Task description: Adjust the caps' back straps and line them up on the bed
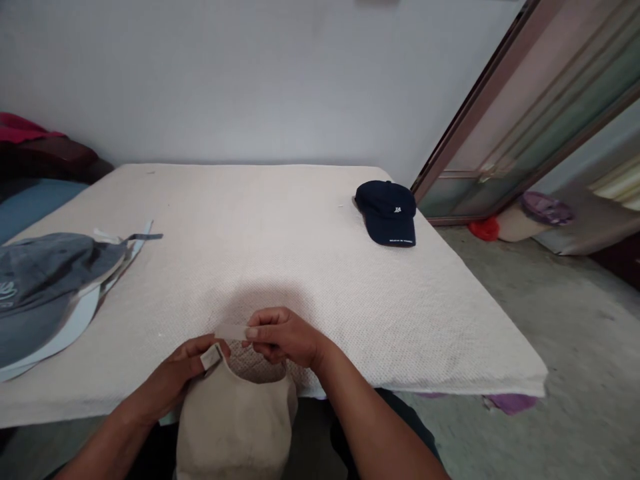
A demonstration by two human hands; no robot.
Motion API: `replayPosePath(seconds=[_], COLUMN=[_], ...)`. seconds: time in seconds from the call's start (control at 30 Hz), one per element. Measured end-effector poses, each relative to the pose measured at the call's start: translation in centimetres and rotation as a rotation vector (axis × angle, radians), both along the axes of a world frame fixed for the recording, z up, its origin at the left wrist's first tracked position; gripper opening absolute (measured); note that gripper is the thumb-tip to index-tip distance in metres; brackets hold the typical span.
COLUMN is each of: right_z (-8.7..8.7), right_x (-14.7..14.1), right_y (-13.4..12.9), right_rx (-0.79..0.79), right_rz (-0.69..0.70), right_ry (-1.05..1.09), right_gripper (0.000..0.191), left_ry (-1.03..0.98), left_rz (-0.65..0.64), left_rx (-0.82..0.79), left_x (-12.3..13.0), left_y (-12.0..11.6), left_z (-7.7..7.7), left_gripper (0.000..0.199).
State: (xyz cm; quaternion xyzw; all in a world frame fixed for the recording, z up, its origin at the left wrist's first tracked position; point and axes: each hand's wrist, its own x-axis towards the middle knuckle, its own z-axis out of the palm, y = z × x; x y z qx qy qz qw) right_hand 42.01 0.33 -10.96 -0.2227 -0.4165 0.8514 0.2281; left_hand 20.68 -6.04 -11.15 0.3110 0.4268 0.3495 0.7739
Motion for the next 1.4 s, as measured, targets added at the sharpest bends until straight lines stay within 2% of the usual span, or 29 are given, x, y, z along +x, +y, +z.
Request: replayPosePath(seconds=[0.2,0.37,0.63,0.87,1.13,1.4], right_z=[-0.30,-0.04,-0.44,-0.68,-0.49,-0.70], right_x=[0.21,0.10,-0.19,-0.16,-0.32,-0.33], right_y=[0.15,0.01,-0.29,-0.10,-0.29,-0.36], right_rx=[-0.027,-0.072,-0.048,-0.036,-0.074,-0.105], right_rz=[-0.058,-0.014,0.022,-0.003,-0.011,0.067], right_ry=[0.027,0.072,-0.012,-0.040,-0.034,-0.025], right_gripper=[0.015,0.018,0.018,0.018,0.017,0.015], left_ry=[-0.007,0.030,0.046,0.061,0.070,0.059], left_rz=[0.010,0.005,0.073,0.120,0.121,0.130], left_rx=[-0.022,-0.033,-0.077,-0.098,-0.120,-0.122], left_x=[-0.04,0.16,-0.12,0.01,-0.18,-0.04], left_y=[0.21,0.20,-0.05,-0.11,-0.26,-0.26], left_z=[-0.23,0.15,-0.60,-0.01,-0.64,-0.52], left_gripper=[0.024,0.025,0.027,0.032,0.031,0.030])
